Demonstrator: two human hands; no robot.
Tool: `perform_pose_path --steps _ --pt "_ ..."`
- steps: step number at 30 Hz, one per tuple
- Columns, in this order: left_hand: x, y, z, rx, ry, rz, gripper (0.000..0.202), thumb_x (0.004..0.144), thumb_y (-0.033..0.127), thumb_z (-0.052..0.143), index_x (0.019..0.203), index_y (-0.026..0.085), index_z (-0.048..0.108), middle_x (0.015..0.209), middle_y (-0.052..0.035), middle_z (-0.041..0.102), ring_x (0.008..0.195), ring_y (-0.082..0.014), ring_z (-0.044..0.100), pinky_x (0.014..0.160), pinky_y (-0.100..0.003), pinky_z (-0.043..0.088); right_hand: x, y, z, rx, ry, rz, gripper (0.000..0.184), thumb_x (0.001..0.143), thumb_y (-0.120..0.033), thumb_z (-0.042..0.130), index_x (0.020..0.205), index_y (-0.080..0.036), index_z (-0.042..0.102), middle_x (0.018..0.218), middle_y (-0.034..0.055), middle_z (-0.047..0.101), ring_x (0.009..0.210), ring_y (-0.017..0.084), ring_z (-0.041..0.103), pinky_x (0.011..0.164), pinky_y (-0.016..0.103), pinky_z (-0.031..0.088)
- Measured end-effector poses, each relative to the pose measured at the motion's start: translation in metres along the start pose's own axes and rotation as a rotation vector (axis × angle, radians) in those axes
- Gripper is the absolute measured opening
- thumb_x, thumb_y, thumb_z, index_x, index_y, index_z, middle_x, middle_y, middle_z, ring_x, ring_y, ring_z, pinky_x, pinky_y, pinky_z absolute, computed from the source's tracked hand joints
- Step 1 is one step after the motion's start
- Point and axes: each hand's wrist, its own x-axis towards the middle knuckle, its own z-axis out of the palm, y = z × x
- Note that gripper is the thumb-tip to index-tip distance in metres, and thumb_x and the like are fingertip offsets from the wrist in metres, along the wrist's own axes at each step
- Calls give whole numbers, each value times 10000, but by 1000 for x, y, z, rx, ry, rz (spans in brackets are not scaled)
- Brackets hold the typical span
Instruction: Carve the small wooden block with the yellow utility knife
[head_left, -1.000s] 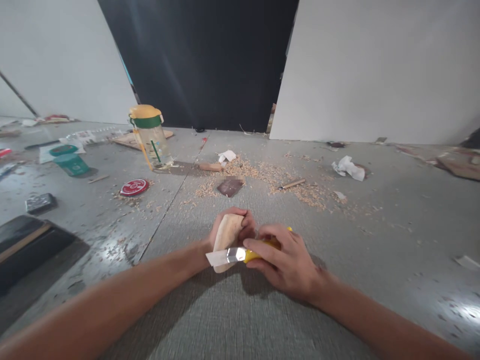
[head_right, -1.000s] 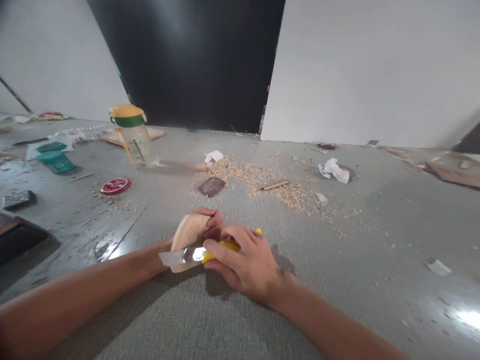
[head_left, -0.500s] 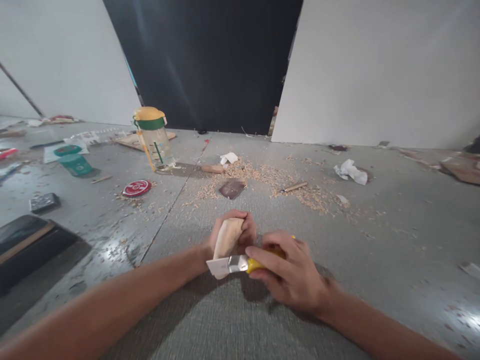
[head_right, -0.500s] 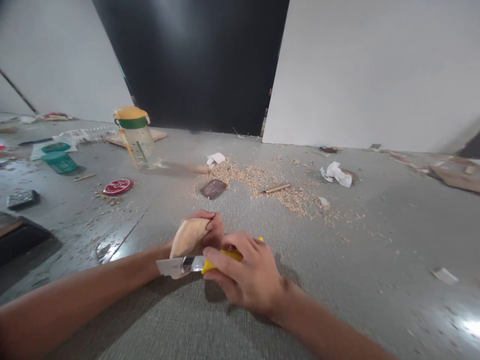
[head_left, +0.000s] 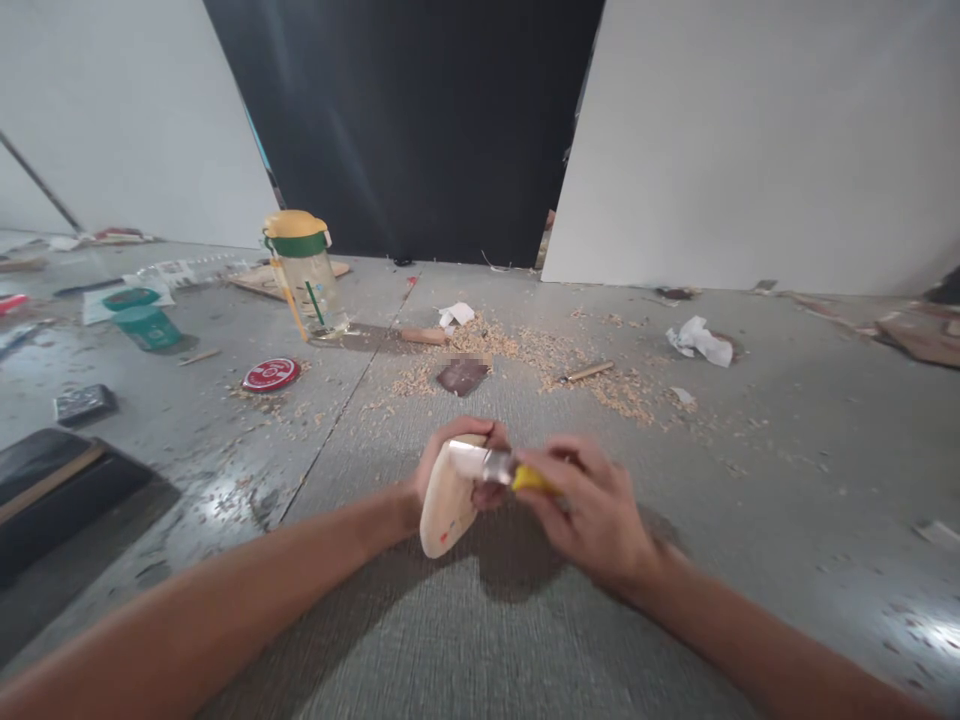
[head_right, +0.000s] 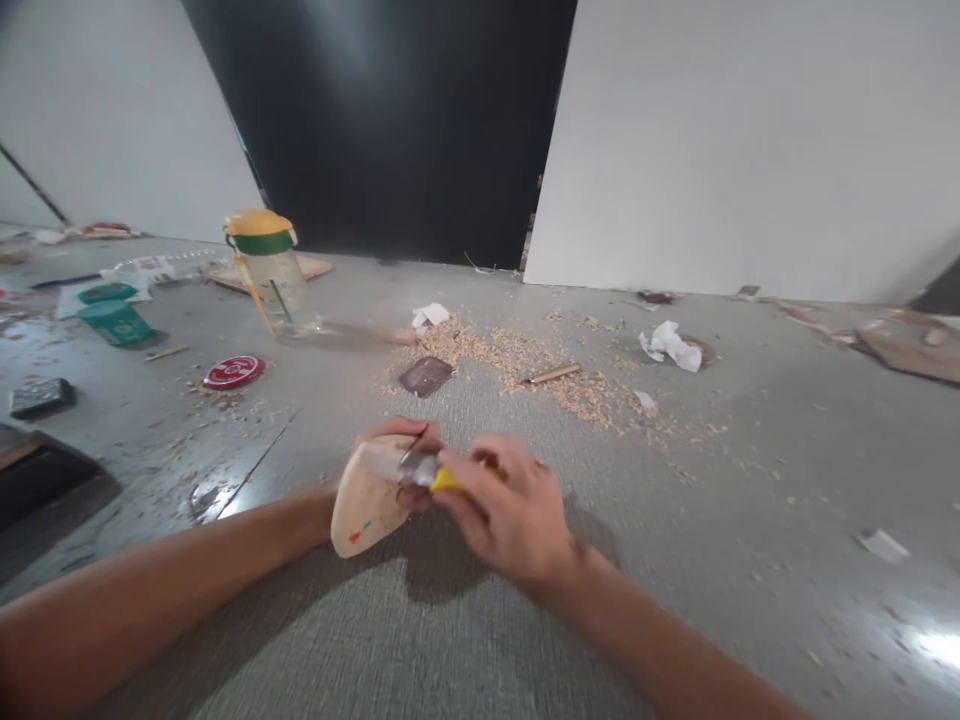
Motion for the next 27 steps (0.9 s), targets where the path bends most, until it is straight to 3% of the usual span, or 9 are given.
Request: perform_pose_path --steps 3,9,13,23,27 --pt "0 -1 -2 18 20 37 301 701 412 590 539 178 495 399 29 425 337 -101 383 397 -241 325 -2 11 2 -6 46 99 173 953 -291 526 1068 -213 630 914 53 577 741 141 586 573 245 467" --pt "1 5 -1 41 137 77 285 720 369 599 554 175 473 442 29 436 395 -91 400 414 -210 341 0 -12 -2 98 -58 -40 210 975 -353 490 1040 -229 645 888 37 593 685 125 588 556 247 459" --pt "1 6 0 67 173 62 299 732 378 597 553 170 480 442 25 433 392 -92 393 408 -210 341 2 -22 -4 137 -77 -45 225 987 -349 472 1067 -221 639 902 35 599 684 112 591 566 246 459" --pt "2 8 0 118 188 57 291 765 355 534 549 171 472 453 17 424 415 -92 389 425 -217 329 1 -20 -3 58 -68 -43 267 994 -389 456 1028 -243 677 868 31 590 685 118 569 569 246 443" --pt "2 7 0 126 176 60 303 784 363 497 549 177 458 430 20 415 385 -90 385 424 -218 313 0 -3 2 69 -29 41 212 969 -353 508 1051 -230 660 905 43 588 701 130 573 584 254 469"
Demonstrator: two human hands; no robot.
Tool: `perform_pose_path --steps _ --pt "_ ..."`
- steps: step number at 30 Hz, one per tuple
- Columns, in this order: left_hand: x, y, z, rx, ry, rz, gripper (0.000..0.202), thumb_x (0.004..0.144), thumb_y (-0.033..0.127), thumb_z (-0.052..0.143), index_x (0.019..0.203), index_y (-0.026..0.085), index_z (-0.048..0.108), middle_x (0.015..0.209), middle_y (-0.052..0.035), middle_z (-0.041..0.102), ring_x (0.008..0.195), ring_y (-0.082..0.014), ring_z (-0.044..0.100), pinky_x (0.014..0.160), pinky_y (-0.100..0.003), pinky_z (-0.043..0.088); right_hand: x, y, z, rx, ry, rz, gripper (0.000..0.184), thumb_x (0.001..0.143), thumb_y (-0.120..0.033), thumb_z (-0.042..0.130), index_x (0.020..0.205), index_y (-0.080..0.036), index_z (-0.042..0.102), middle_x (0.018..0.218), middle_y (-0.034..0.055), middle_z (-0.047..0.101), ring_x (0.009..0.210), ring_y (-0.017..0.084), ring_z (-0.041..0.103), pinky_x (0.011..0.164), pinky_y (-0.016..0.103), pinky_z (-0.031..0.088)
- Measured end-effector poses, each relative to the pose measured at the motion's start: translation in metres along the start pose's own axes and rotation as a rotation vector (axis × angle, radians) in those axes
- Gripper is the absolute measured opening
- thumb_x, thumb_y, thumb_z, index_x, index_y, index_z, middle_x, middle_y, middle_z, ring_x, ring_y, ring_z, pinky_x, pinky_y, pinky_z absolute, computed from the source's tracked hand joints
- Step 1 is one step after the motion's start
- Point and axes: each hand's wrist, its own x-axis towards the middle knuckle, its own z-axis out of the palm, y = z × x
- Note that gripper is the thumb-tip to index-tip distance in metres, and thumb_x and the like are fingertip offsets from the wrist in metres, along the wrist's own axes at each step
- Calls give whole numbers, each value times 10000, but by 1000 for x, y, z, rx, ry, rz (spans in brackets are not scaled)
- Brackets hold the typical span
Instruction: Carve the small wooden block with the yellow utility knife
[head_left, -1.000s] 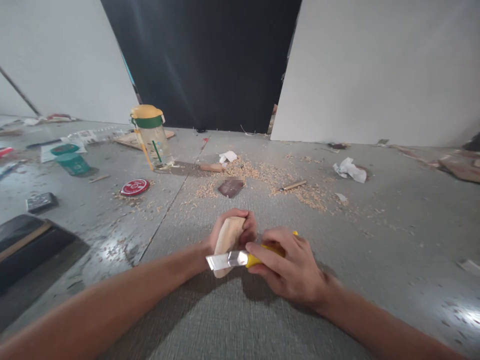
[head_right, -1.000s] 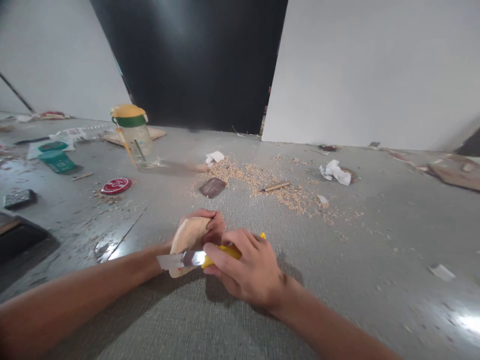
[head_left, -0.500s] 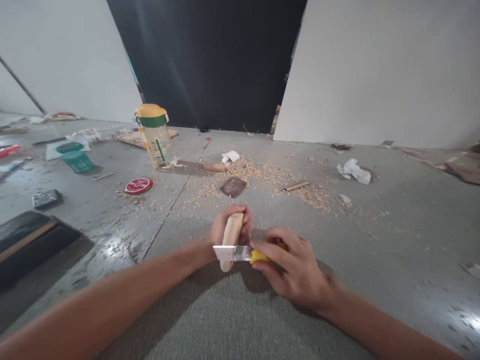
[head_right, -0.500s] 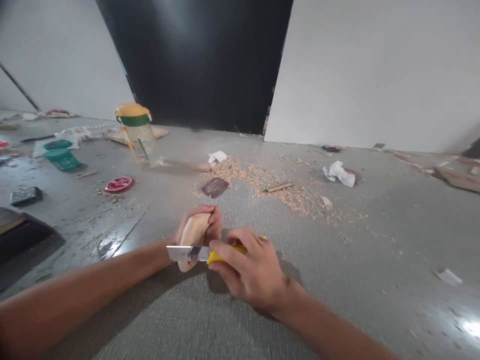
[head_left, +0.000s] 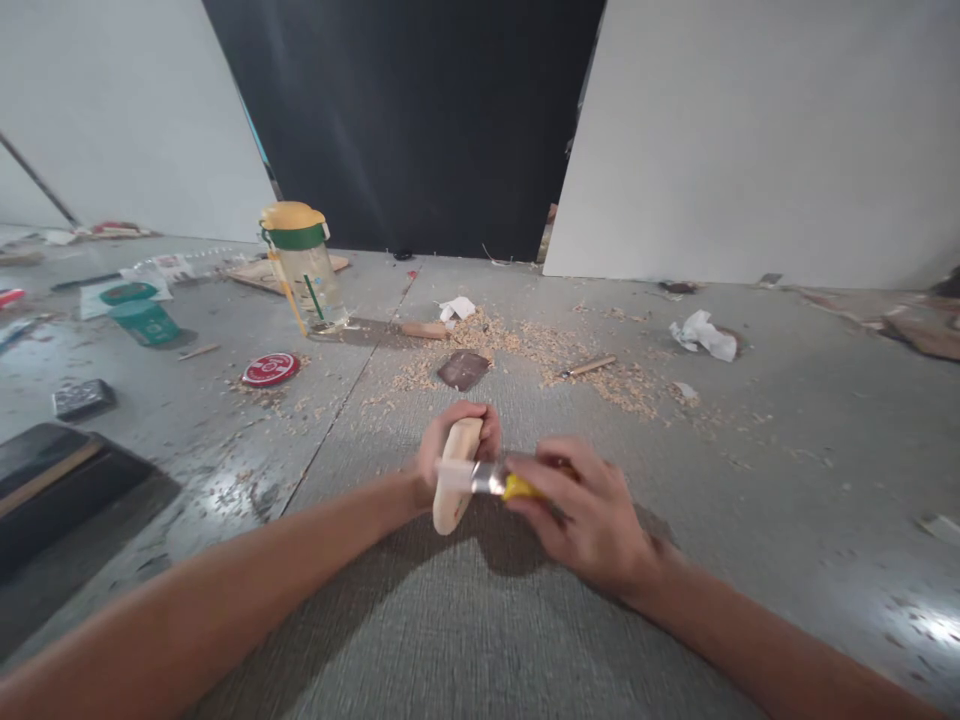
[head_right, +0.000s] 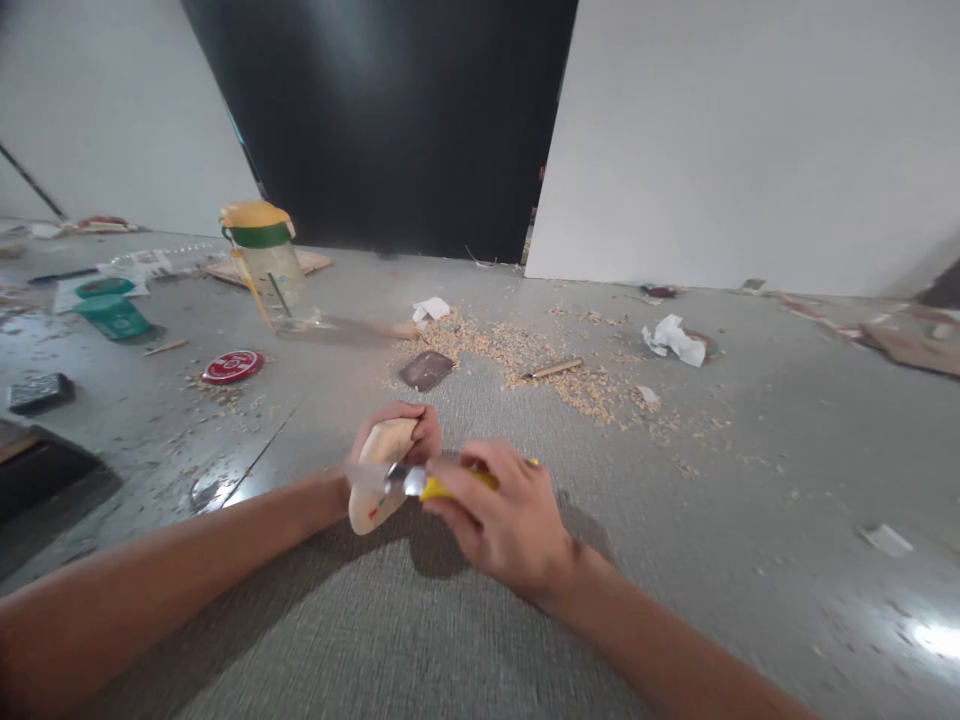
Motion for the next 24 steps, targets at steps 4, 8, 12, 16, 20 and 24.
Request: perform_pose_path --steps 4,8,12,16,20,24 --pt "0 -3 0 16 -6 -10 310 799 356 457 544 179 468 390 15 407 331 -100 371 400 -231 300 -3 23 3 -10 90 137 167 926 -285 566 1060 -214 636 940 63 578 810 173 598 640 287 505" --pt "1 -1 0 23 71 49 307 793 341 474 536 174 460 418 27 395 365 -89 384 416 -215 312 -5 14 1 70 27 64 187 916 -288 574 1083 -221 627 950 57 577 812 167 609 667 297 518" --pt "0 2 1 46 107 28 317 766 361 540 530 173 445 454 37 372 413 -82 358 422 -202 305 -5 -7 -3 129 -40 -23 167 936 -290 544 1062 -220 628 934 41 577 715 128 586 605 264 488" --pt "0 0 1 92 114 3 333 744 404 578 529 176 466 454 34 374 413 -88 342 418 -218 281 -3 -12 -5 118 -48 -58 179 954 -312 521 1062 -225 634 923 34 571 705 122 571 574 250 460" --pt "1 -1 -1 134 105 21 341 754 397 582 521 175 467 470 24 380 429 -90 348 436 -234 263 -4 -11 -4 76 -35 -72 197 968 -342 493 1041 -236 642 910 30 572 712 127 565 569 254 436" --pt "2 0 -1 150 87 8 336 773 364 544 509 175 459 463 25 359 428 -88 310 435 -241 255 -5 -8 -2 50 -38 -65 190 968 -351 498 1036 -243 638 911 29 563 697 125 556 582 261 433"
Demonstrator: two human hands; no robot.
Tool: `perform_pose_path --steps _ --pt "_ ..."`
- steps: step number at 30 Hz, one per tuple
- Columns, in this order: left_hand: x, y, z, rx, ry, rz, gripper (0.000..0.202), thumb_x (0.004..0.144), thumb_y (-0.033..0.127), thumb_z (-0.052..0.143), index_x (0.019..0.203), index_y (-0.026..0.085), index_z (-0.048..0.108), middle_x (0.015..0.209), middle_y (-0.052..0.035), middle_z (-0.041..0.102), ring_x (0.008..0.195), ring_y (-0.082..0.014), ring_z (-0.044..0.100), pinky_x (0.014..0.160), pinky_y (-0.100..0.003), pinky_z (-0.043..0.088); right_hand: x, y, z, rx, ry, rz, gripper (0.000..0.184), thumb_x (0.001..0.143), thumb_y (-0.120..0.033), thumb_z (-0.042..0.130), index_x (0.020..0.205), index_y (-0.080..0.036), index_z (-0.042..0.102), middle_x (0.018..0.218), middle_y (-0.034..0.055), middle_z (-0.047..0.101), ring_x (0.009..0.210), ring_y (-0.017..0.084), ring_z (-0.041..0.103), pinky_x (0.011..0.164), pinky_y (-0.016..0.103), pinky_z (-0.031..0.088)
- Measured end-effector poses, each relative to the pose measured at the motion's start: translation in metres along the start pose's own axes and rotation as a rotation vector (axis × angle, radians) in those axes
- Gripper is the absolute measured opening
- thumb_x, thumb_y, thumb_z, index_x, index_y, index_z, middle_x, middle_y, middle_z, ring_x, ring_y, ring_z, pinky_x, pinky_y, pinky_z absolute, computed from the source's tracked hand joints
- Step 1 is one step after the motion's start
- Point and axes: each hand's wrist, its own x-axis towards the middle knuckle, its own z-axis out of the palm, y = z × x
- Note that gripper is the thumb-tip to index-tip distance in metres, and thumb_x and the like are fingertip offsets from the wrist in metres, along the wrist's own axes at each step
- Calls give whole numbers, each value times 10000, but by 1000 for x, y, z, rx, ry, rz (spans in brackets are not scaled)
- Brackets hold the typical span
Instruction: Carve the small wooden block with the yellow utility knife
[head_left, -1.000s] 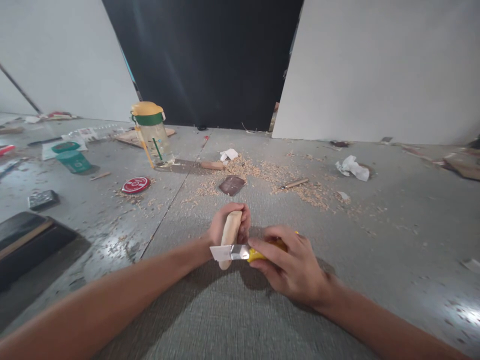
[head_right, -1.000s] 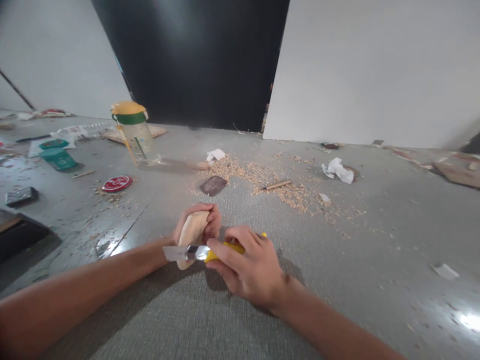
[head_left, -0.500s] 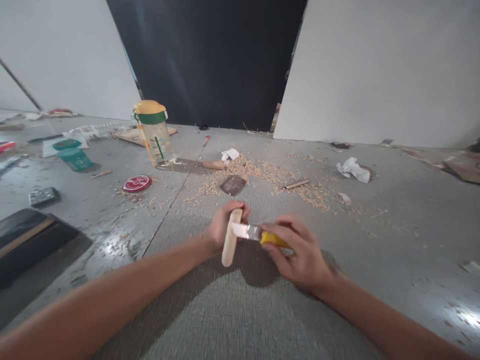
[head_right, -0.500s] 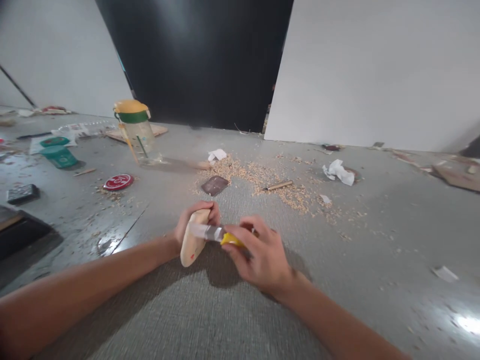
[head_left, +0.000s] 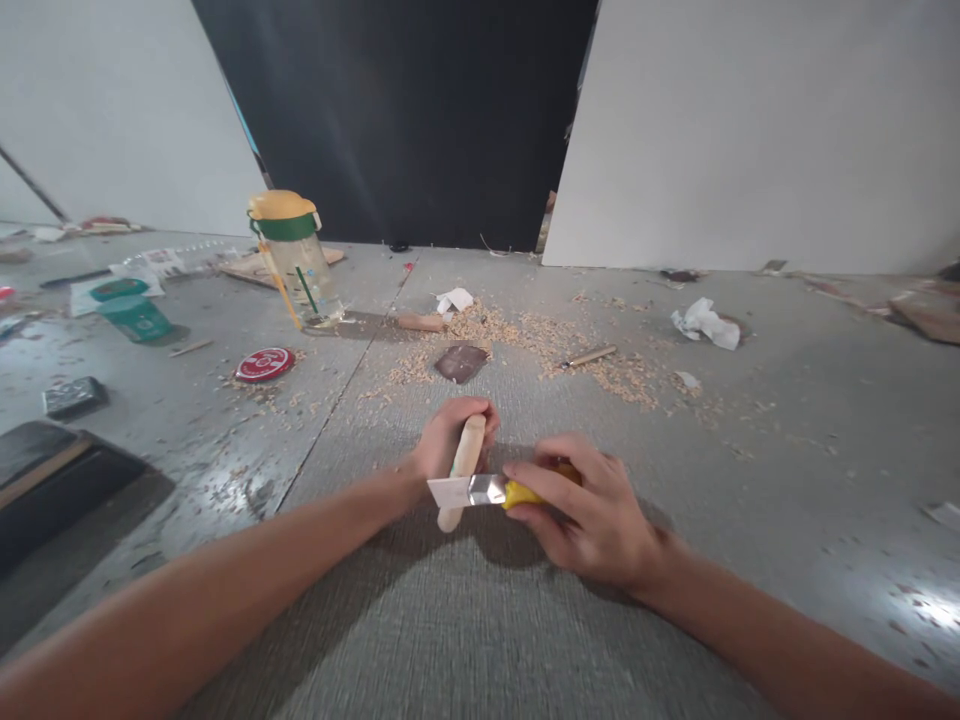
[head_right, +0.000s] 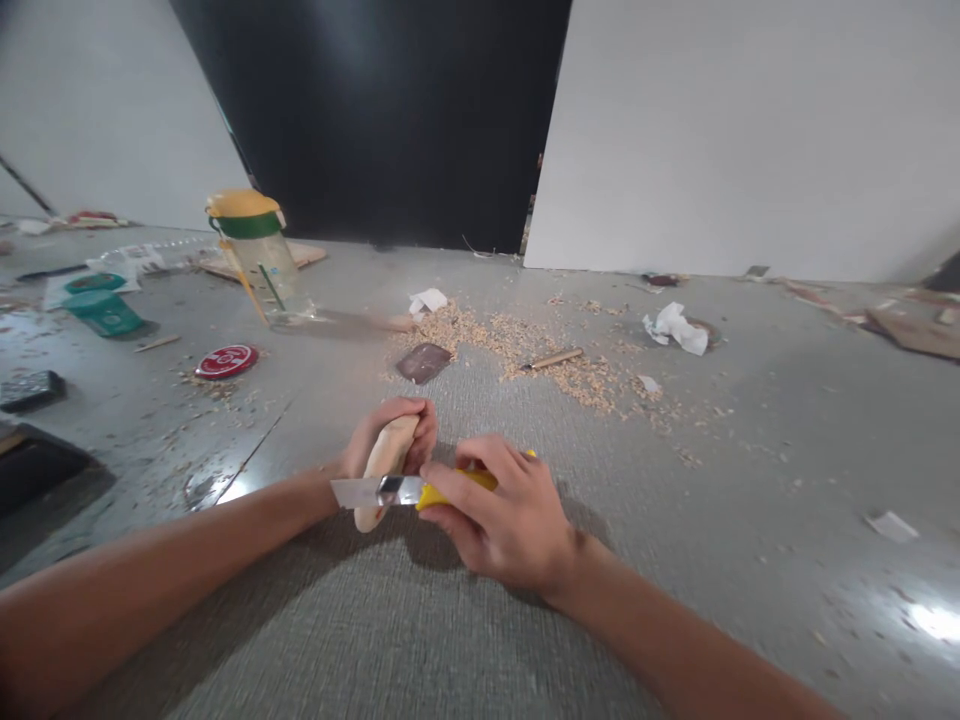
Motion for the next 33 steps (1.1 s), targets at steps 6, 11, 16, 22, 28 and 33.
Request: perform_pose_path --steps 6,11,16,22,28,33 --pt "1 4 2 -40 -13 8 325 776 354 526 515 174 458 458 32 346 440 -90 310 437 -221 275 1 5 2 -37 17 -1 207 971 -361 496 1041 -241 649 911 31 560 692 122 535 572 253 426" --pt "4 4 -1 -65 -31 22 318 748 353 547 504 173 450 443 35 351 433 -87 352 445 -215 310 2 7 4 -62 19 4 206 963 -357 510 1049 -241 656 903 33 571 703 128 549 574 252 443" --pt "2 2 -4 -62 -61 7 303 776 369 516 547 174 475 421 23 411 352 -93 381 407 -225 303 0 34 5 -46 122 201 203 927 -307 550 1094 -229 636 939 68 608 831 190 602 693 320 516" --pt "3 2 -3 -65 -1 57 301 761 370 521 539 178 453 424 36 387 357 -89 374 398 -219 303 -1 22 2 27 60 146 202 918 -292 567 1098 -215 616 951 67 589 824 180 613 687 311 522" --pt "2 3 2 -20 56 74 299 740 356 549 528 173 445 458 40 372 423 -79 351 433 -209 306 3 -7 -1 84 -5 104 177 938 -295 542 1079 -215 614 930 52 584 725 143 591 622 284 501" --pt "2 0 2 35 93 119 303 708 374 571 520 174 442 452 39 387 425 -78 355 432 -214 284 5 -6 -3 61 15 92 174 934 -290 548 1063 -204 627 906 50 579 693 137 576 585 270 480"
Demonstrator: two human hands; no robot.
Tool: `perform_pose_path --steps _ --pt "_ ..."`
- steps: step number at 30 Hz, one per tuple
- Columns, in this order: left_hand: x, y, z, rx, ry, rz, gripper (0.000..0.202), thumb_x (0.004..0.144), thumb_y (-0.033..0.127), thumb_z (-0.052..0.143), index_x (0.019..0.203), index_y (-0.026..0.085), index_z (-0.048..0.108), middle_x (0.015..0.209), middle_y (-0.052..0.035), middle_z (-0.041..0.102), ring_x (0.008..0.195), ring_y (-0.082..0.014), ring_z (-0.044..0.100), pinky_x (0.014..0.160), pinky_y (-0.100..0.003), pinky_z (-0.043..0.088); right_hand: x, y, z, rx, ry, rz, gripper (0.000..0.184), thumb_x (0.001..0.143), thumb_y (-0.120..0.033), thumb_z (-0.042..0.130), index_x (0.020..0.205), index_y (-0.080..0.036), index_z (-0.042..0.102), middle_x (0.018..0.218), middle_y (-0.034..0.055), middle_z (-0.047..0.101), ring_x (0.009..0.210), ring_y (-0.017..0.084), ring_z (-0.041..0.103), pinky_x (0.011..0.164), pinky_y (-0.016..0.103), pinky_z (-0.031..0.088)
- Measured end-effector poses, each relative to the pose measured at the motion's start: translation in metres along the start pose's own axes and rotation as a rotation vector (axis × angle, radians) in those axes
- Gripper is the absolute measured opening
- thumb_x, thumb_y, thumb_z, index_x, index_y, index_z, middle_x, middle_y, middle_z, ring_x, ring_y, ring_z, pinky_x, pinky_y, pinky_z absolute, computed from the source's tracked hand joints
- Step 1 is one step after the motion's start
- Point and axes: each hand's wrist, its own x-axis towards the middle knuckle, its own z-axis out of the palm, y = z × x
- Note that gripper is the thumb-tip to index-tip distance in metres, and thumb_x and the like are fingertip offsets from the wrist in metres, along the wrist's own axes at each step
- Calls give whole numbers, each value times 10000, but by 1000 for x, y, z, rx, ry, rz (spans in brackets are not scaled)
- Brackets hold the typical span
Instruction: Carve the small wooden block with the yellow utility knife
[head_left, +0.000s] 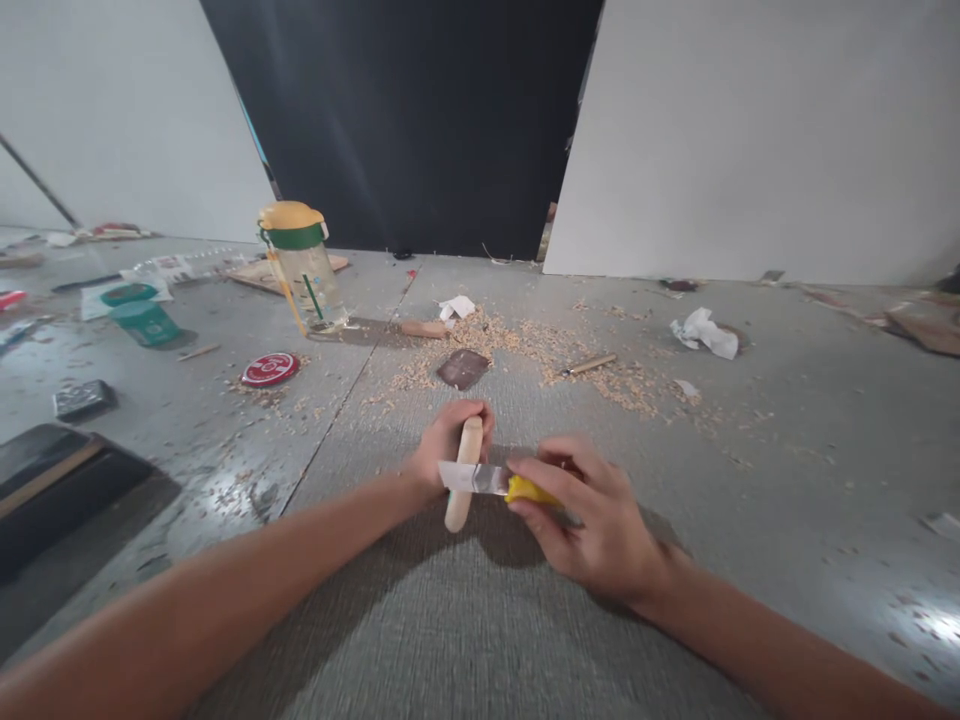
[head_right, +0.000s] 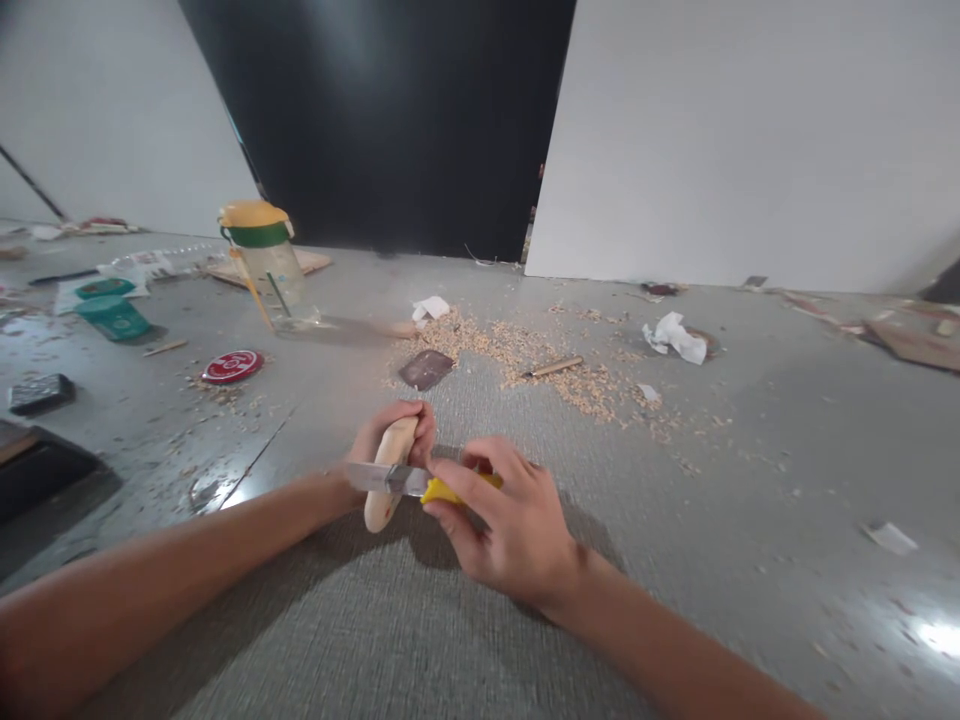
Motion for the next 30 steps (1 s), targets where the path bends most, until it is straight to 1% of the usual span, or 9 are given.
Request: perform_pose_path --steps 6,13,15,18,20,22,26,28,30 --pt "0 -2 -2 33 -3 32 331 711 391 587 511 170 443 455 35 410 435 -79 371 442 -217 288 1 3 -3 -36 2 -17 161 926 -293 564 1057 -221 627 922 44 571 666 123 557 560 261 451" --pt "1 -2 -1 7 -1 40 323 746 376 520 510 176 431 439 37 383 400 -77 362 414 -217 281 1 11 -4 -51 29 -54 179 897 -294 608 1057 -216 634 911 42 571 654 122 548 544 258 444" --pt "0 -1 -1 -8 -8 30 313 742 387 519 526 180 427 435 42 378 382 -78 365 411 -218 290 0 18 -3 -48 38 -36 197 895 -286 608 1076 -211 628 915 47 571 683 134 568 564 266 463" --pt "-2 -1 -2 -15 -35 -12 315 739 419 514 542 189 426 411 41 379 344 -87 361 397 -229 289 -2 34 -1 -49 79 38 212 891 -250 606 1096 -199 618 935 61 578 782 165 602 645 294 502" --pt "-3 -2 -3 -11 -47 -36 317 738 425 507 537 191 431 402 36 384 333 -92 357 390 -236 286 -4 39 -1 -44 104 75 214 884 -230 612 1096 -198 614 945 65 582 830 178 610 694 313 514" --pt "-2 -2 -3 -3 -38 -30 314 738 420 506 535 188 446 405 38 382 338 -91 351 388 -239 282 -5 37 -1 -22 92 76 218 886 -233 612 1102 -203 609 952 65 578 838 181 613 712 322 518" --pt "0 -2 -3 16 -2 37 311 721 385 548 516 176 443 448 43 382 408 -77 365 428 -225 296 -5 14 0 55 16 49 208 901 -265 592 1102 -217 608 962 61 576 805 171 620 695 322 519" --pt "1 -3 -4 26 -6 47 318 707 369 575 504 172 431 454 45 374 432 -74 360 440 -220 288 -4 4 0 86 -2 44 199 902 -264 587 1094 -216 609 955 59 583 790 167 621 681 321 516" --pt "1 -4 -5 35 -20 40 315 708 364 588 510 171 439 453 44 377 440 -78 362 445 -222 280 -4 -1 1 98 -3 41 201 903 -261 584 1097 -211 608 948 60 586 783 166 621 670 319 512"
